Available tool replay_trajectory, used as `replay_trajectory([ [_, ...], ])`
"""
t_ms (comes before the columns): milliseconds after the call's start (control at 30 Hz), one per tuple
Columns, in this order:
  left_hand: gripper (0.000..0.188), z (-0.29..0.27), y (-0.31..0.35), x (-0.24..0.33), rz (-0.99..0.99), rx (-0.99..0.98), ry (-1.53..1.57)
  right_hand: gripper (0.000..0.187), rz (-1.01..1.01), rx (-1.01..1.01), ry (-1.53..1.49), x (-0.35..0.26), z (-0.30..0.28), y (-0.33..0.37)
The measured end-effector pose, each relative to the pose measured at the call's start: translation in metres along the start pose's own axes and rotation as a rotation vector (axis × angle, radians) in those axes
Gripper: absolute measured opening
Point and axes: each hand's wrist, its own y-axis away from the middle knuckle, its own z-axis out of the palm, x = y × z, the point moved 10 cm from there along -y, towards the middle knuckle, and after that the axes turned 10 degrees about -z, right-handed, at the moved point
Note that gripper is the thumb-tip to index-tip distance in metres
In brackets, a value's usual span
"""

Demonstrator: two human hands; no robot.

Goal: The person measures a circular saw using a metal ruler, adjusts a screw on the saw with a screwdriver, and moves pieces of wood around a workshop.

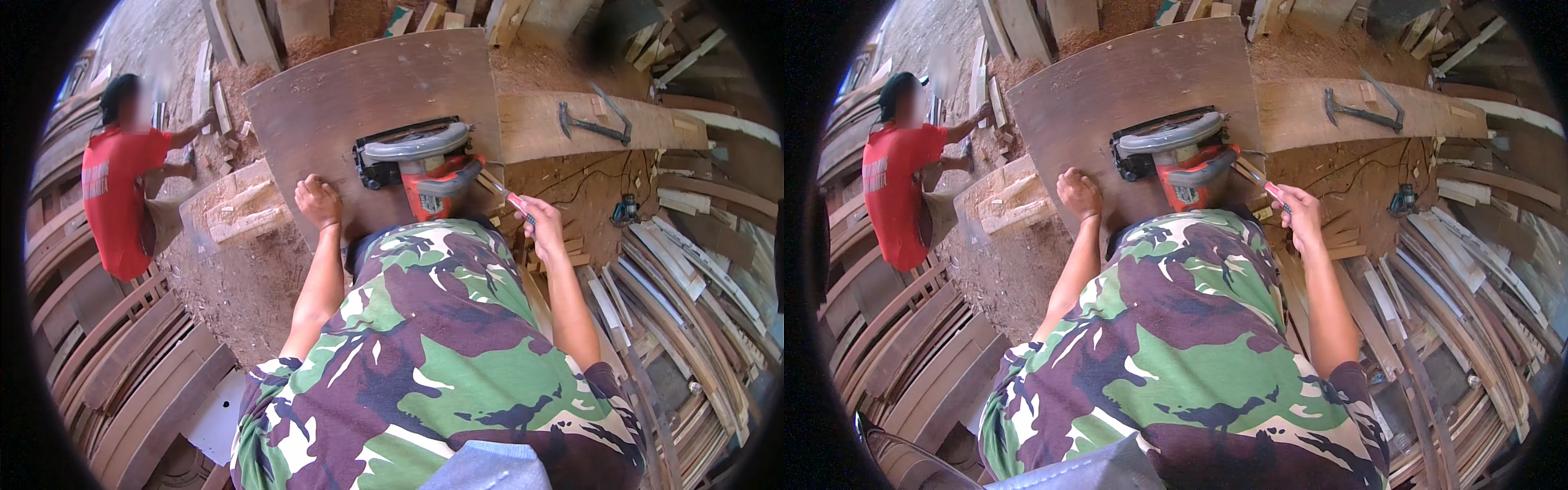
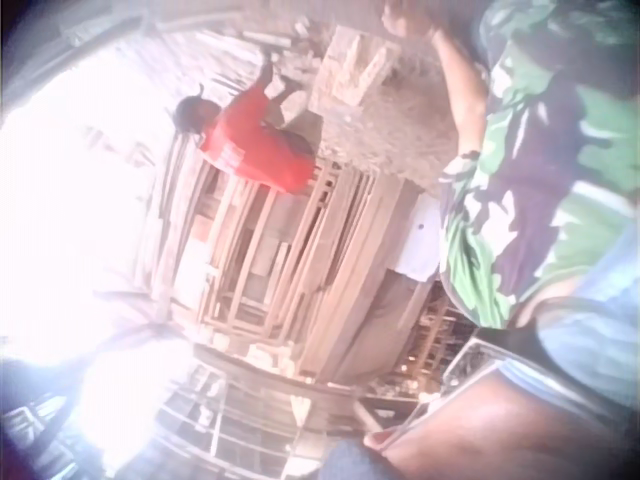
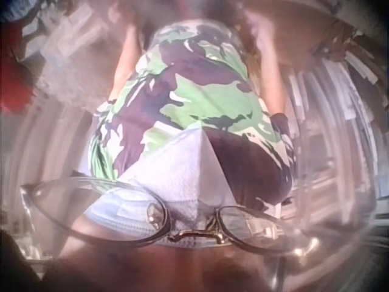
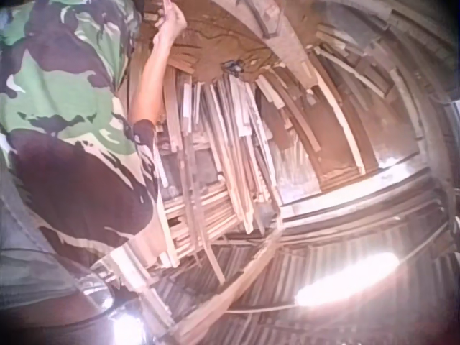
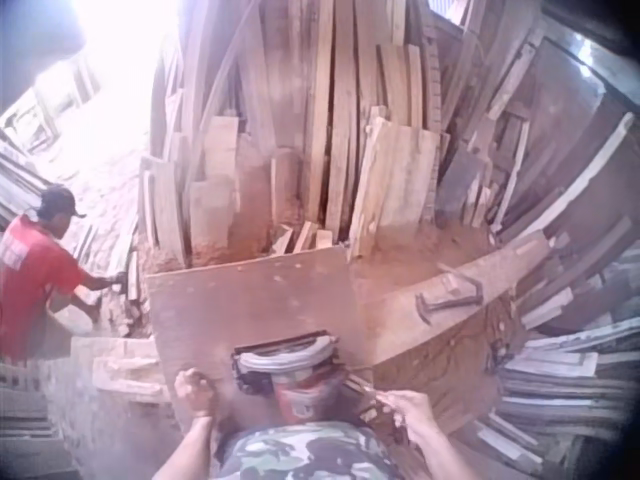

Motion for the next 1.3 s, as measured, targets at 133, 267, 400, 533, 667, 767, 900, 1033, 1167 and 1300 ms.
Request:
replay_trajectory([
  [133,0.025,0.0,-0.003,0.001,-0.018,-0.012,-0.015,0.034,0.078,-0.03,-0.015,0.003,0.015,0.012],
  [267,0.017,0.0,-0.007,-0.003,-0.138,-0.003,0.071,0.028,0.315,-0.189,-0.305,-0.003,0.041,0.011],
  [400,0.015,-0.001,-0.008,0.001,-0.201,0.042,0.006,0.025,0.4,-0.177,-0.321,-0.015,0.046,0.005],
  [533,0.016,-0.003,-0.007,0.004,-0.193,0.068,-0.02,0.027,0.307,-0.168,-0.012,-0.02,0.047,-0.003],
  [667,0.016,-0.006,-0.006,0.006,-0.16,0.084,-0.026,0.033,-0.075,-0.289,0.462,-0.046,0.055,-0.009],
  [767,0.017,-0.007,-0.006,0.007,-0.159,0.086,-0.032,0.038,-0.615,-0.387,1.239,-0.077,0.075,0.009],
  [900,0.017,-0.007,-0.007,0.009,-0.153,0.081,-0.029,0.043,-0.837,-0.42,1.571,-0.084,0.093,0.019],
  [1033,0.017,-0.003,-0.008,0.006,-0.182,0.048,-0.023,0.032,-0.516,-0.284,0.887,-0.089,0.069,-0.012],
  [1167,0.016,0.0,-0.008,0.003,-0.181,0.052,-0.055,0.029,0.481,-0.244,-0.044,-0.004,0.051,-0.015],
  [1300,0.018,0.0,-0.007,0.0,-0.182,0.069,-0.067,0.028,0.248,-0.447,0.303,-0.015,0.063,-0.033],
])
